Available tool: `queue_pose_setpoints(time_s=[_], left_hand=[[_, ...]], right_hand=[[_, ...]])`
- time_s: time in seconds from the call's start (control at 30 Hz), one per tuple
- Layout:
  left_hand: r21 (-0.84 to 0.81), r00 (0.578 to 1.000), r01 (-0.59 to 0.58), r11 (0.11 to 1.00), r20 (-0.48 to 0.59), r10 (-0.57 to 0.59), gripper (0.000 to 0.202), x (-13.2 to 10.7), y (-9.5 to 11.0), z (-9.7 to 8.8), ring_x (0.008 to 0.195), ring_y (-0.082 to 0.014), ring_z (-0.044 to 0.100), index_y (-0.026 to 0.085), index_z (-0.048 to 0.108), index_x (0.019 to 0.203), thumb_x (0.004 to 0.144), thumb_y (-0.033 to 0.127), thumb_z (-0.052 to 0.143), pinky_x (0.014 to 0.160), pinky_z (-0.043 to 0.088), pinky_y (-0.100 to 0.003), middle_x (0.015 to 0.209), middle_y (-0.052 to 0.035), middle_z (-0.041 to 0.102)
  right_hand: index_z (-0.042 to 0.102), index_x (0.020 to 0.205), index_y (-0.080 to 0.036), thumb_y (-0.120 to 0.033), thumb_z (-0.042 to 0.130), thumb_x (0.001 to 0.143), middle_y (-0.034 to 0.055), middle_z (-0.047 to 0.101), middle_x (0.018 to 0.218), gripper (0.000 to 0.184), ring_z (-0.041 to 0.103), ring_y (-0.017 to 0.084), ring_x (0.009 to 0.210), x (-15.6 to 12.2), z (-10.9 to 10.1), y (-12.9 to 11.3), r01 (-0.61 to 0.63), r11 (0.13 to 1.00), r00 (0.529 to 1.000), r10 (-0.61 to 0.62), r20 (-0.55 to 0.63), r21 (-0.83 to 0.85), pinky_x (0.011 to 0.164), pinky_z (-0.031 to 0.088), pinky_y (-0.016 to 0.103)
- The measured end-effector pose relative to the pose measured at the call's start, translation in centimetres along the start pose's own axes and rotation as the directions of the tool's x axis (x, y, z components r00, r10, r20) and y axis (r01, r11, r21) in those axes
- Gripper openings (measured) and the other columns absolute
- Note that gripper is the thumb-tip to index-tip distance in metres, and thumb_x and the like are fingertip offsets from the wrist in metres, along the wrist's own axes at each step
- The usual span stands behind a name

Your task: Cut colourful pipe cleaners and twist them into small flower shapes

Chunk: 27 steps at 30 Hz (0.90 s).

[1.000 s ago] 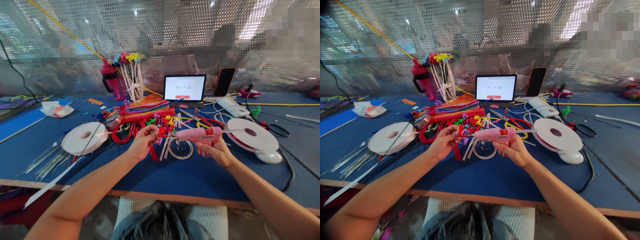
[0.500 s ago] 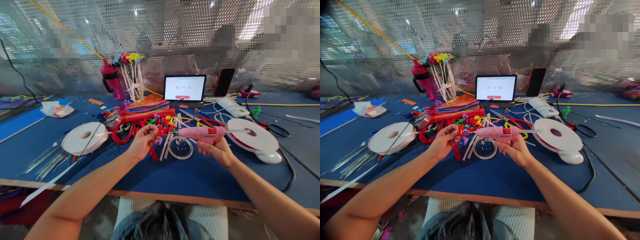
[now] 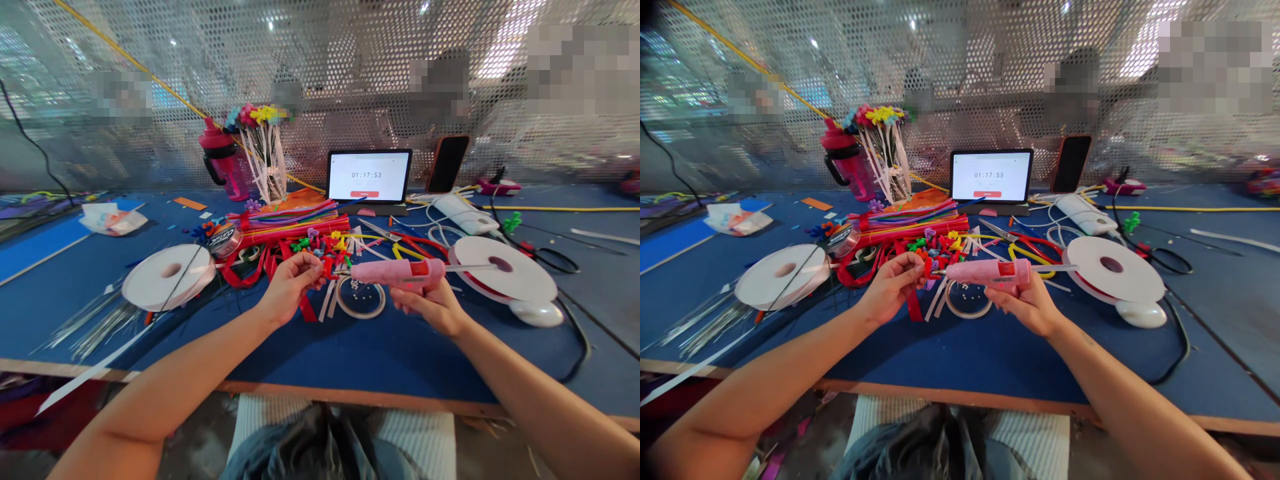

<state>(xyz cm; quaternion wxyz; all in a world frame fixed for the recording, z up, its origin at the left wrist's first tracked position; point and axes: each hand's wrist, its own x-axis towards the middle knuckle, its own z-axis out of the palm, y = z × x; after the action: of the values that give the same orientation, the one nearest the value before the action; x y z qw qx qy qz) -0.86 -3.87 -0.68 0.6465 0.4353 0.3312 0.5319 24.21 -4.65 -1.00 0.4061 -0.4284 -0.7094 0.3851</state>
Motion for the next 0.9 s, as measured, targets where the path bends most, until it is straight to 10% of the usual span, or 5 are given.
queue_pose_setpoints(time_s=[0.9], left_hand=[[0.037,0.999,-0.012,0.999,-0.033,0.013,0.022,-0.14,0.07,0.36,0.058,-0.0073,0.056,0.013,0.057,0.076,0.066,0.023,0.074,0.056,0.042,-0.019,0.065,0.0010,0.058]], right_hand=[[0.067,0.066,-0.020,-0.040,0.062,0.075,0.0024,0.055,0.048,0.023,0.058,0.019,0.053,-0.04,-0.30,0.31,0.131,0.980,0.991,-0.126,0.044,-0.150,0.041,0.042,0.025]])
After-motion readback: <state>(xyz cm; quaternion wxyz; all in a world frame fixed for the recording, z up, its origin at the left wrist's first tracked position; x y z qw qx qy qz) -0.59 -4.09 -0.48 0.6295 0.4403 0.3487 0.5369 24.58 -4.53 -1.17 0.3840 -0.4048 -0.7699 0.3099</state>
